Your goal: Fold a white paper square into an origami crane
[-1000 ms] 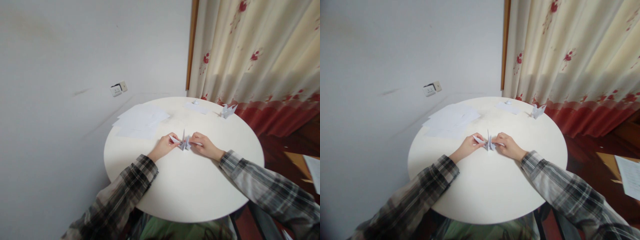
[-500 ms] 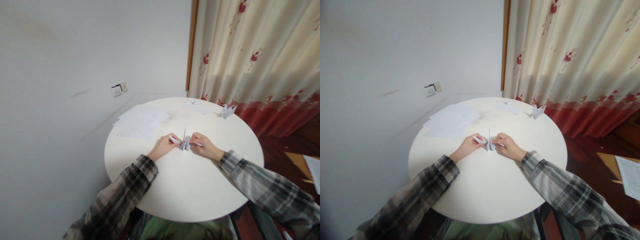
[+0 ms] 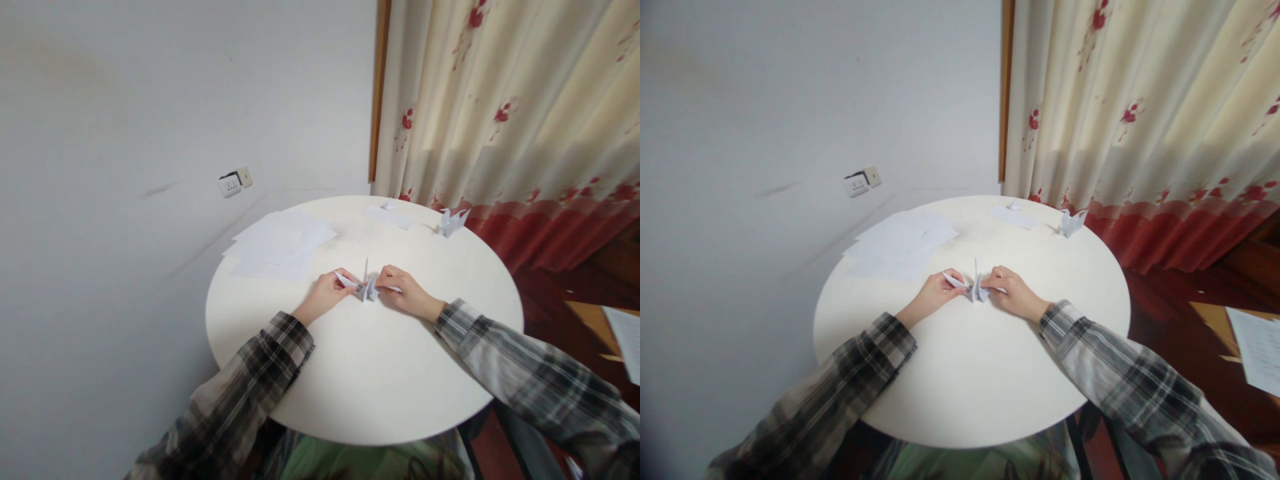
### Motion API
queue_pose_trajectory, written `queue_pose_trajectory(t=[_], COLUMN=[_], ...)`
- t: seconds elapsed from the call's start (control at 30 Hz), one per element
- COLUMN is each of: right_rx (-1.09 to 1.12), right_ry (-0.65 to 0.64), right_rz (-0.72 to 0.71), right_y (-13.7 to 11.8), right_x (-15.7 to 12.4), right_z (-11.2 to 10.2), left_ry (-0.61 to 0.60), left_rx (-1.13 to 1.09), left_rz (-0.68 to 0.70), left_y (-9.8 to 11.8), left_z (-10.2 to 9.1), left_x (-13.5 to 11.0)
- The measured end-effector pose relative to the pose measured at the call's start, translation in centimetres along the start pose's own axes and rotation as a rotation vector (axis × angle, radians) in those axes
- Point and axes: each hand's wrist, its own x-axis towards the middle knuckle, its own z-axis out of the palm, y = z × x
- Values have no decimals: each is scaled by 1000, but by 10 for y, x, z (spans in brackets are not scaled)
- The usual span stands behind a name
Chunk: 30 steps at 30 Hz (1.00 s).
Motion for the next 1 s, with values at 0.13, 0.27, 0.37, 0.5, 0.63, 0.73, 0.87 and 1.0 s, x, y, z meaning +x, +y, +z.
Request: queue_pose_trajectory(t=[0.13,0.27,0.37,0.5,0.63,0.73,0.87,1.0], right_rx=[197,525,652,700,785,844,850,855], right_ry=[28,124,197,248,236,191,159,150], right_rz=[266,537,587,624,646,652,623,612], right_y=[1,6,7,1,-7,-9,-7,-6], right_x=[1,5,9,13,14,15,14,13], right_z=[1,3,3,0,-1,2,5,6], left_ry=[25,59,81,80,14,-33,-82,-105], left_rx=[-130,-318,-361,-376,-468,-580,-708,-714], left_rz=[17,-18,-77,-95,-92,-101,-88,-68], left_y=[-1,-2,2,12,19,21,22,24], left_z=[1,4,5,3,1,2,3,0], left_x=[2,8,9,5,2,3,5,5])
